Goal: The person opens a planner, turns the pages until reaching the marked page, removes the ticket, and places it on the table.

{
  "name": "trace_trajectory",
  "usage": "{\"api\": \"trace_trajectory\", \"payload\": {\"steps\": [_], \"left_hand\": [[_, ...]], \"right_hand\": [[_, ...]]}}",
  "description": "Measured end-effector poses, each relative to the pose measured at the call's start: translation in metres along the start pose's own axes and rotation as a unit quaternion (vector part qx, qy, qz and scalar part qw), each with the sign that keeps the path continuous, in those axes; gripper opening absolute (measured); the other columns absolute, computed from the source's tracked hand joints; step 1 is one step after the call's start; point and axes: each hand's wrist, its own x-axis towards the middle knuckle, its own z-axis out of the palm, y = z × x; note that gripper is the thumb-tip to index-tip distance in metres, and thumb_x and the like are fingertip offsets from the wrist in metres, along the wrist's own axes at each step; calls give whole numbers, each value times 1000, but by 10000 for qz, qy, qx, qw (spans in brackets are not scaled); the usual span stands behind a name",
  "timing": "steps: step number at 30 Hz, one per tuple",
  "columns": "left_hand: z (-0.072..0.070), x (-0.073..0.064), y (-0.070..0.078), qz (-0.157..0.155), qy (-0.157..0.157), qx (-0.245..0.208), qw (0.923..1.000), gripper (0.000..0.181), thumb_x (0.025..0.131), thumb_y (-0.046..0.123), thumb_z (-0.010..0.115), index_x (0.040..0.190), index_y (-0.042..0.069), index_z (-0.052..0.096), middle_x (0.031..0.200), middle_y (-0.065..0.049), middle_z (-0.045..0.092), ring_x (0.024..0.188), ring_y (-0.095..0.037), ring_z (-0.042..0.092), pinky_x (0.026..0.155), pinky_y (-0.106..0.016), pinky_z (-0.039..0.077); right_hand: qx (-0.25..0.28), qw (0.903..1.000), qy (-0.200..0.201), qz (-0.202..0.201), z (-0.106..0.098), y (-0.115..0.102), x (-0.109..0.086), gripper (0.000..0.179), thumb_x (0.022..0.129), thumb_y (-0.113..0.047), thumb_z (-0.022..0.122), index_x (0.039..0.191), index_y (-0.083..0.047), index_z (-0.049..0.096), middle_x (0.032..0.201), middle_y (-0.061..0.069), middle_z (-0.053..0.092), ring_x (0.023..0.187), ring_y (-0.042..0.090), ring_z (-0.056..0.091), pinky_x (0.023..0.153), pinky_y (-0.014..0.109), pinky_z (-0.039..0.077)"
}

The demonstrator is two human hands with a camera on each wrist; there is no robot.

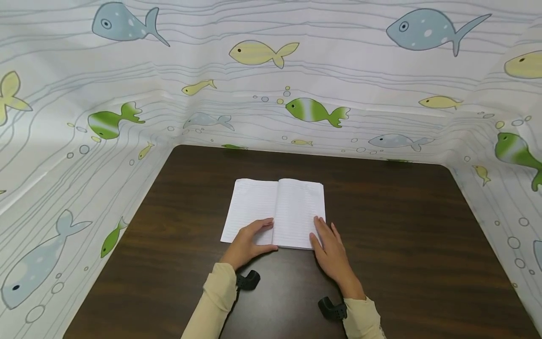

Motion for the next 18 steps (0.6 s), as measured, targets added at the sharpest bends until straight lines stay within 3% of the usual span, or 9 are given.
{"api": "trace_trajectory", "payload": {"steps": [5,14,18], "left_hand": [[0,0,-2,-51,-19,-102,9999,75,74,18,95,141,5,62,131,-3,71,129,-22,62,112,-44,47],[-6,0,-3,8,10,-184,9998,73,76,18,94,140,6,62,124,-2,74,123,-20,66,111,-43,48],[-5,-2,-3,277,15,-36,9996,69,79,11,92,140,4,61,126,-3,71,118,-20,67,108,-42,51]], "right_hand": [[66,9999,-73,132,-1,1,0,55,109,-24,53,155,4,41,159,20,42,150,35,36,126,58,15],[203,9997,149,44,0,4,1,55,111,-22,49,157,4,38,161,20,40,150,35,37,125,57,17],[225,9995,214,3,1,5,1,53,110,-19,49,155,7,38,159,23,41,148,36,40,124,58,20]]}}
